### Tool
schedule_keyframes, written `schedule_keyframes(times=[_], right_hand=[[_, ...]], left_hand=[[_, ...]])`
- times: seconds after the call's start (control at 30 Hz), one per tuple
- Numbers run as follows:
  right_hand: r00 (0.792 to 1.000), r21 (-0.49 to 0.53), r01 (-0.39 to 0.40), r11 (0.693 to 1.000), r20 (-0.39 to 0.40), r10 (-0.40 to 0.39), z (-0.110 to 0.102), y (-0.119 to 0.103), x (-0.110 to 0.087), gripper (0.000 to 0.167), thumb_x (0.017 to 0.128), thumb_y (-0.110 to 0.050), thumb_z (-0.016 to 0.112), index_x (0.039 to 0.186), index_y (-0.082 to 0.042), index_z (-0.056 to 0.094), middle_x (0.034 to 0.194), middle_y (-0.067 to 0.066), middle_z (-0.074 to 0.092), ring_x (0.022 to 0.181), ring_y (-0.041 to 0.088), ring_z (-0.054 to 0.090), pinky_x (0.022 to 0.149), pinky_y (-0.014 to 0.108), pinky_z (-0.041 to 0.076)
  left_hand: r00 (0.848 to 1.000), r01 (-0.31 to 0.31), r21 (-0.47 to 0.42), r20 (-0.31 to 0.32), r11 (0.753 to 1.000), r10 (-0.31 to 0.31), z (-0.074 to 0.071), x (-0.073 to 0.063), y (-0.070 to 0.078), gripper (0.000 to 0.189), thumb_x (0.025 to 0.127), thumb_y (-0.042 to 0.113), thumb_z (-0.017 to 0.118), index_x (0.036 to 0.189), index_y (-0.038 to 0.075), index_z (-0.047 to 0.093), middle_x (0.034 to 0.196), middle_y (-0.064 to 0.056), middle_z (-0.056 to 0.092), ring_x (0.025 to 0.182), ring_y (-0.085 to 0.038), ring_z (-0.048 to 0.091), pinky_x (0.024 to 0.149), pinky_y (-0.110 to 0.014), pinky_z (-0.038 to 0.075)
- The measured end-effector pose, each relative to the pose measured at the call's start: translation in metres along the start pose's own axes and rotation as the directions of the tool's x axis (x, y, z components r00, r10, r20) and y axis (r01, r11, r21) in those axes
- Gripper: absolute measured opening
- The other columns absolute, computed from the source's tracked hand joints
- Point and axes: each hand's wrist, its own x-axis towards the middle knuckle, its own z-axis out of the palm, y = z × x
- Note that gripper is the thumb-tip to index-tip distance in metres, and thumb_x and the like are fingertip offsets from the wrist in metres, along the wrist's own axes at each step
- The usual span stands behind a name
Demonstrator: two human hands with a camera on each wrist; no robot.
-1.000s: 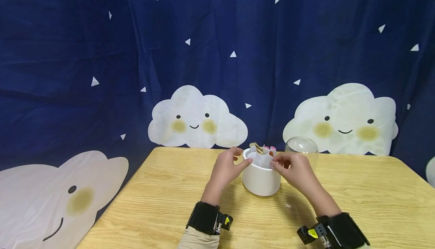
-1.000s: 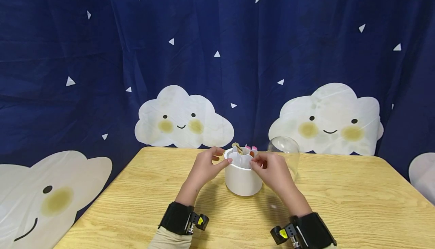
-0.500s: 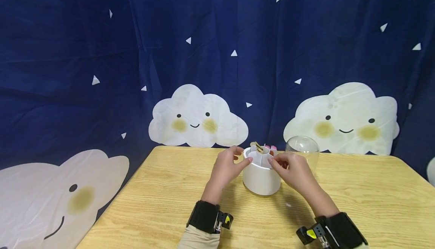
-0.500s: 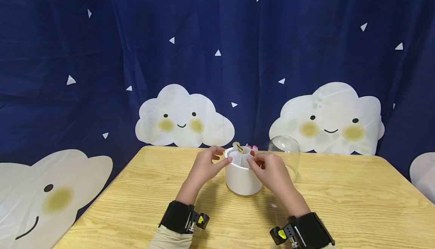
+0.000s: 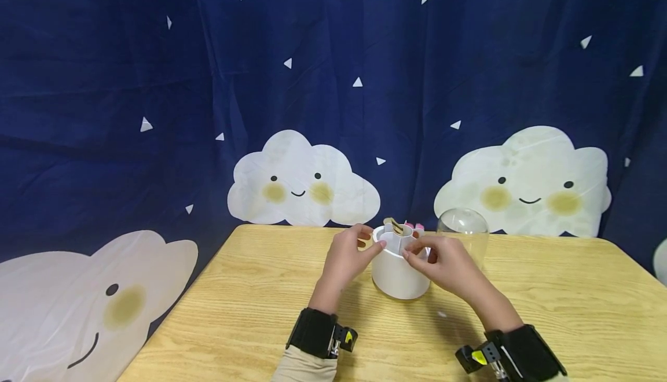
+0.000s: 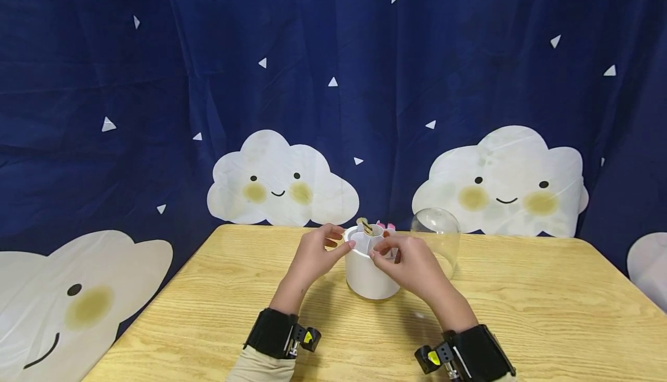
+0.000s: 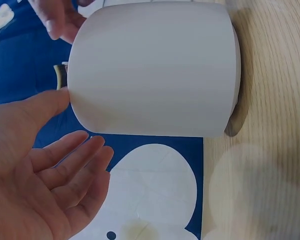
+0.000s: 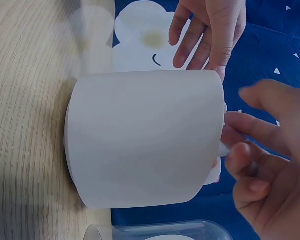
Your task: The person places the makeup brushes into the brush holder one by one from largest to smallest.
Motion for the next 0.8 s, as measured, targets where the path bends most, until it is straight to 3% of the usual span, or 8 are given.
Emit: schedule_keyframes(times=[0.2, 0.37, 0.57, 0.8], right_hand=[[0.990, -0.022, 0.035, 0.999, -0.138, -0.038, -0.0013, -0.0012, -0.0001, 0.004, 0.090, -0.007, 0.073, 0.087, -0.007, 0.075, 0.076, -0.003, 0.065, 0.058, 0.006, 0.048, 0.051, 0.023, 0.043], [0.985, -0.019, -0.045, 0.999, -0.168, 0.041, -0.0049, -0.0023, 0.0001, 0.008, 0.092, -0.006, 0.067, 0.094, -0.006, 0.075, 0.079, 0.000, 0.066, 0.060, 0.011, 0.050, 0.051, 0.024, 0.043], [0.974, -0.029, -0.107, 0.994, -0.204, 0.099, -0.0087, -0.0025, 0.0006, 0.015, 0.092, -0.004, 0.061, 0.100, -0.002, 0.074, 0.080, 0.005, 0.064, 0.061, 0.014, 0.049, 0.054, 0.025, 0.042], [0.973, -0.027, -0.113, 0.993, -0.207, 0.105, -0.0094, -0.0020, 0.0012, 0.014, 0.093, -0.005, 0.062, 0.101, -0.004, 0.074, 0.081, 0.004, 0.065, 0.062, 0.014, 0.049, 0.055, 0.025, 0.043]], left_hand=[[0.997, -0.011, 0.009, -0.080, 1.000, 0.012, 0.0028, 0.0007, -0.0016, 0.030, 0.093, 0.026, 0.075, 0.114, 0.004, 0.071, 0.099, -0.007, 0.074, 0.087, -0.020, 0.070, 0.075, -0.028, 0.057], [0.991, -0.029, 0.011, -0.133, 1.000, 0.030, 0.0035, 0.0010, -0.0011, 0.026, 0.091, 0.028, 0.077, 0.106, 0.007, 0.073, 0.092, -0.003, 0.074, 0.079, -0.015, 0.069, 0.070, -0.024, 0.055], [0.998, -0.002, -0.014, -0.056, 1.000, 0.001, -0.0006, -0.0015, 0.0004, 0.047, 0.081, 0.043, 0.084, 0.109, 0.008, 0.070, 0.089, -0.002, 0.071, 0.074, -0.010, 0.064, 0.063, -0.023, 0.051], [1.000, 0.026, 0.007, -0.005, 1.000, -0.026, -0.0002, -0.0005, -0.0004, 0.050, 0.083, 0.041, 0.083, 0.117, 0.008, 0.066, 0.090, -0.002, 0.071, 0.076, -0.011, 0.064, 0.064, -0.024, 0.051]])
